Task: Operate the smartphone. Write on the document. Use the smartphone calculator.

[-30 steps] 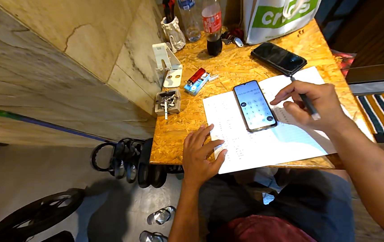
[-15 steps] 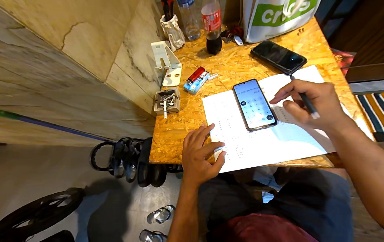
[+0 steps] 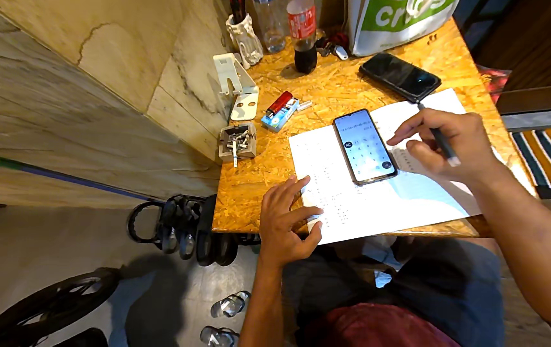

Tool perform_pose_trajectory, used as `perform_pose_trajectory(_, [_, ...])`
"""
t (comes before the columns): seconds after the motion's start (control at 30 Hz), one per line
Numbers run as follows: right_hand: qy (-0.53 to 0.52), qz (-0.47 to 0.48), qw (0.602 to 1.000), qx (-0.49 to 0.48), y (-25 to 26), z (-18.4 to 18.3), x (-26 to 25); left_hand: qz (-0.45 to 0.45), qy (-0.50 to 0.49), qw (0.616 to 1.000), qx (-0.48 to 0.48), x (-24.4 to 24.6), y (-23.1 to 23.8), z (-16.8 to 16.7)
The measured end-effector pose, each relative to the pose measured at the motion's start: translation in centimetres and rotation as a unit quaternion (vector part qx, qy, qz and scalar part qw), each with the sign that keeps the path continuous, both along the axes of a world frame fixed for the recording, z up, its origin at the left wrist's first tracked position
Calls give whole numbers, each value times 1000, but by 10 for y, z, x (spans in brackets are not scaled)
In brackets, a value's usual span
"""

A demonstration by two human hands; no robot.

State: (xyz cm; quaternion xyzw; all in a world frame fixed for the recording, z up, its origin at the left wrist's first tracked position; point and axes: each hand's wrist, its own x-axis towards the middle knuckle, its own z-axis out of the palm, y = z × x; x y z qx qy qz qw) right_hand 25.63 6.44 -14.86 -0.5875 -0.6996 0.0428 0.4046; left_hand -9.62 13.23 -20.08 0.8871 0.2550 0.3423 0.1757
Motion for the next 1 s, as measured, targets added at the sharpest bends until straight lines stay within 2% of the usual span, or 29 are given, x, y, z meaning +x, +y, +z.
perform_pose_trajectory(0.53, [12, 14, 1000, 9, 1, -1, 1, -7, 16, 1000, -3, 0, 0, 0])
perform_pose_trajectory(1.0, [13, 7, 1000, 5, -1, 0, 0, 24, 9, 999, -27, 5, 0, 0])
